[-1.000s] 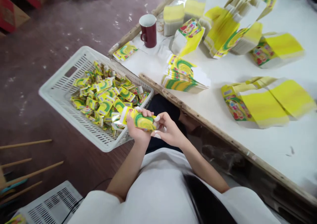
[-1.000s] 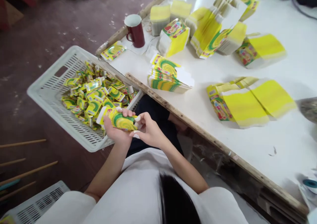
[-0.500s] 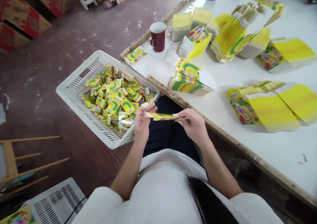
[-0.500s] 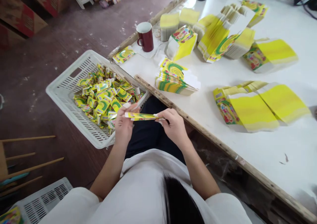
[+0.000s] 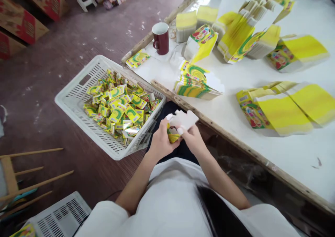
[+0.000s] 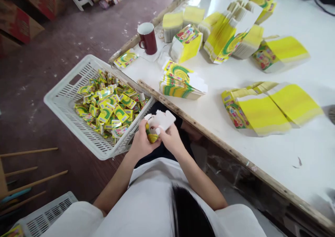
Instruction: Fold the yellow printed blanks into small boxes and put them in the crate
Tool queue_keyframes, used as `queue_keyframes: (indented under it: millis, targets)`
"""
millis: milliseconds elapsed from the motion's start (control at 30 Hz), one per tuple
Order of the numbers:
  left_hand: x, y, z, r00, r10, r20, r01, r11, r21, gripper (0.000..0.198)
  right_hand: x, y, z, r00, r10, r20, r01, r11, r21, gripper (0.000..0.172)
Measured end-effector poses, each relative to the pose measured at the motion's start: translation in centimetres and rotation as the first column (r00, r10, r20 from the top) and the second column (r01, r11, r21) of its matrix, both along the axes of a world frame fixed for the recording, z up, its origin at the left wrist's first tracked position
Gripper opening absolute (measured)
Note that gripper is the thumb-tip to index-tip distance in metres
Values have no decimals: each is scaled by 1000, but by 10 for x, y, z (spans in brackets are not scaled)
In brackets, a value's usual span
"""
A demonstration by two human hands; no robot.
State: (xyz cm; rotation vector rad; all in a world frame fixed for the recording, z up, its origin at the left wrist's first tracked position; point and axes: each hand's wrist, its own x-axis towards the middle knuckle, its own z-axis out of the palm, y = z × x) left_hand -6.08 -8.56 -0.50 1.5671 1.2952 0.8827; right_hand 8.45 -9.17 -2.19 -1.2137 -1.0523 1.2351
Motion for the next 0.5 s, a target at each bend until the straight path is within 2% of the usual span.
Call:
queue_keyframes:
  millis: [67, 167, 233, 300, 333, 400, 500]
  targets:
    - [1, 0, -2, 998, -40, -46, 42, 998, 46, 63, 0, 1, 0, 996, 80, -41, -82, 995, -49, 60]
    - [1, 2, -3, 994, -62, -91, 70, 994, 83, 54, 5, 1, 2, 991, 125, -47, -126, 992, 0, 70]
    - [2, 4, -6, 993, -82, -87, 85, 996, 29, 59, 9, -1, 3, 974, 225, 0, -224, 971, 77, 75]
    - [4, 6, -10, 994, -92, -55, 91, 995, -31, 67, 11, -3, 2, 946, 304, 114, -319, 936, 148, 69]
    - [5, 7, -13, 996, -80, -29, 79, 996, -38, 71, 12, -4, 1, 937, 300, 179, -330, 929, 167, 62]
    - [6, 8, -17, 1000, -14, 13, 14, 1000, 6, 77, 13, -3, -2, 939, 206, 276, -261, 948, 184, 49]
    - [2, 11, -16, 998, 67, -22, -65, 995, 73, 74, 17, 0, -5, 941, 51, 334, -125, 971, 203, 47]
